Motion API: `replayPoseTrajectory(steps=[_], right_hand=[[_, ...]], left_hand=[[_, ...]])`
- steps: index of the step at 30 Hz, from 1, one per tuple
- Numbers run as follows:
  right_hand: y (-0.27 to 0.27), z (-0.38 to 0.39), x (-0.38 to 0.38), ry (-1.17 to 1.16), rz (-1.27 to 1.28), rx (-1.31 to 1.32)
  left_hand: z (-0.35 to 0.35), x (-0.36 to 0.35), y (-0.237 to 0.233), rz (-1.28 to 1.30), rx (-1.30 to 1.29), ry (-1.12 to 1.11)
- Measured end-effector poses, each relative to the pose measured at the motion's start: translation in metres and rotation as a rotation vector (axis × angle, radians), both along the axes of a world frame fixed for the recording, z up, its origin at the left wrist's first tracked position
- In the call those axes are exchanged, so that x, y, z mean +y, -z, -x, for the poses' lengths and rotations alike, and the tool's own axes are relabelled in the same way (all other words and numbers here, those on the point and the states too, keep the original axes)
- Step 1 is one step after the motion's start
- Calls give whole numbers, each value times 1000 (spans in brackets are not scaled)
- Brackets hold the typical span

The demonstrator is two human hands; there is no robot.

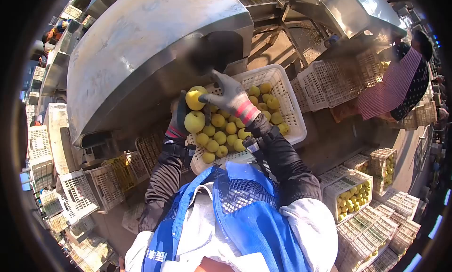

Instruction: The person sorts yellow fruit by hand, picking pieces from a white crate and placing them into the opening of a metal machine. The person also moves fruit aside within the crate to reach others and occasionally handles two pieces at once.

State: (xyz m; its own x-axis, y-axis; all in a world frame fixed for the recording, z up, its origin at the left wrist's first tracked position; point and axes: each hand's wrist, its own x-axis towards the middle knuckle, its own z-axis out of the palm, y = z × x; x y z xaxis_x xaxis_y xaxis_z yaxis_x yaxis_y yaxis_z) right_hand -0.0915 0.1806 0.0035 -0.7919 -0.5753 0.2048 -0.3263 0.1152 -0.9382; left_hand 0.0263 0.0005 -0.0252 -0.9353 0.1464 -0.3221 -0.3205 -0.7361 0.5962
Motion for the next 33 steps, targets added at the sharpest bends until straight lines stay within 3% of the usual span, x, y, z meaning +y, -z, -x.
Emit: replayPoseTrajectory(steps=[1, 5, 6, 7, 9, 11, 15, 19, 21, 22, 23, 24, 26, 27, 29, 30, 32, 33], right_hand=[[-5, -16, 8, -62, -86, -3], [-10, -30, 8, 80, -91, 145], [-4, -25, 5, 164, -131, 261], [2, -20, 1, 246, -171, 377], [15, 2, -10, 319, -185, 482], [26, 26, -25, 435, -347, 574], [54, 90, -64, 378, -316, 533], [29, 84, -63, 543, -327, 668], [19, 56, -41, 342, -96, 361], [13, 37, -30, 341, -100, 360], [7, 15, -18, 193, -80, 405], [4, 1, -9, 46, -59, 449], [13, -15, 0, 25, -141, 459], [19, -17, 0, 1, -215, 473], [26, -17, -2, 63, -116, 456], [26, -16, -2, 146, -147, 471], [27, -9, -7, 234, -176, 489], [32, -2, -12, 338, -192, 500]], left_hand=[[6, 0, -1, -23, 2, 25], [27, 10, -4, 146, 9, 103], [20, 13, -26, 740, 435, 13], [24, 9, -18, 746, 443, 11], [33, -1, 5, 139, -126, -104], [26, -15, 12, 15, -191, -122], [13, -23, -1, -372, -301, -241], [18, -19, -3, -438, -235, -379], [21, -18, 5, -394, -179, -384], [22, -16, 12, 48, 58, -306], [24, -14, 19, 488, 293, -211], [29, -14, 26, 484, 294, -206], [40, -14, 42, 1046, 562, -36], [45, -21, 64, 1041, 569, -26], [54, -37, 106, 1165, -35, 68], [51, -31, 82, 1167, -28, 72], [33, -22, 39, 2124, -86, 216], [31, -26, 42, 1703, -339, -128]])
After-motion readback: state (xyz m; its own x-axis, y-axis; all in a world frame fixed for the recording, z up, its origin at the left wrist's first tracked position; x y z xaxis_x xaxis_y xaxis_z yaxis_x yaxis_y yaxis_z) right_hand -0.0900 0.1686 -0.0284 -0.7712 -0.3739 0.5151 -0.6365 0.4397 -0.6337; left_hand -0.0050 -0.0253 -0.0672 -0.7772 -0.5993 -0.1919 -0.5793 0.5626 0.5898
